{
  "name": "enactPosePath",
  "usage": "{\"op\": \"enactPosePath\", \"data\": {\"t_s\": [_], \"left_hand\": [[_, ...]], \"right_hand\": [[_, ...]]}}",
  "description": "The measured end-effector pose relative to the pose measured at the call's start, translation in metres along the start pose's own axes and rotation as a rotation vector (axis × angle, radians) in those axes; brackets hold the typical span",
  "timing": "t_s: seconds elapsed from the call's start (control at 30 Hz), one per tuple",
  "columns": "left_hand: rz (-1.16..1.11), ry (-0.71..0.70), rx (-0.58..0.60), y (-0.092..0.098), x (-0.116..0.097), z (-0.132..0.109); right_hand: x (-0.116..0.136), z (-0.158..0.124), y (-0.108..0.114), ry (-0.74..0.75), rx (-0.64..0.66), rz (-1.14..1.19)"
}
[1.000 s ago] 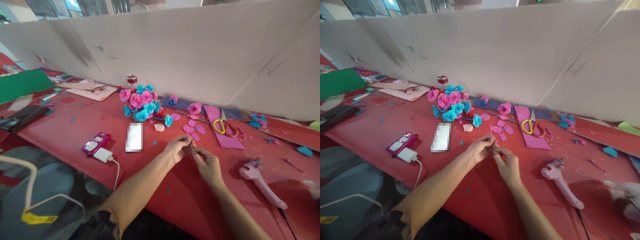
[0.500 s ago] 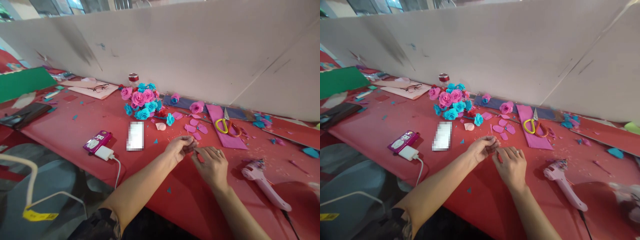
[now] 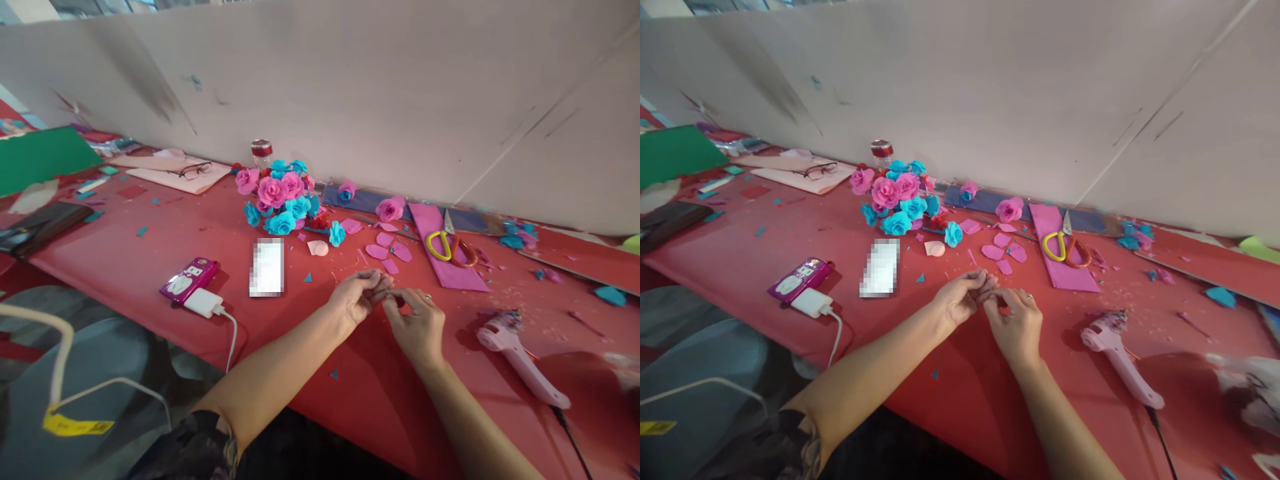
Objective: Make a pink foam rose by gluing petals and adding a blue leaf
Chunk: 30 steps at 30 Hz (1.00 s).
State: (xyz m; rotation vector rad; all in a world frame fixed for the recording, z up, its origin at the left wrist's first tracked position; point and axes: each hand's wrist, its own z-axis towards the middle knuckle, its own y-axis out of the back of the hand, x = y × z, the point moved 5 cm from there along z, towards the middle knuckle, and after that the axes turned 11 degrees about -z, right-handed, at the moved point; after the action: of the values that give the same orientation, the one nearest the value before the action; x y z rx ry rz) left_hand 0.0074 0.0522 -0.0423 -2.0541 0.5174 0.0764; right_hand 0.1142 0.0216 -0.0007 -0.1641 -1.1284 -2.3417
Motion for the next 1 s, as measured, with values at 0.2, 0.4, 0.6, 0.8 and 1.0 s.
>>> {"op": "enactPosePath", "data": {"t_s": [0.2, 0.4, 0.6, 0.8, 1.0], "left_hand": [[0.180, -0.036, 0.025, -0.003, -0.004, -0.004], [0.175, -0.001, 0.043, 0.000, -0.005, 0.003], [0.009, 0.082, 0.035, 0.001, 0.001, 0.008], [-0.020, 0.102, 0.135, -0.008, 0.000, 0.004], [0.055, 0.038, 0.257, -0.014, -0.005, 0.002]], "right_hand": [[0.001, 0.001, 0.001, 0.089, 0.074, -0.151], [0.000, 0.001, 0.000, 0.100, 0.101, -0.136], [-0.004, 0.003, 0.002, -0.018, 0.135, 0.022], [-0.019, 0.000, -0.013, -0.602, 0.309, 0.767], [-0.018, -0.003, -0.025, -0.776, 0.458, 1.139]]}}
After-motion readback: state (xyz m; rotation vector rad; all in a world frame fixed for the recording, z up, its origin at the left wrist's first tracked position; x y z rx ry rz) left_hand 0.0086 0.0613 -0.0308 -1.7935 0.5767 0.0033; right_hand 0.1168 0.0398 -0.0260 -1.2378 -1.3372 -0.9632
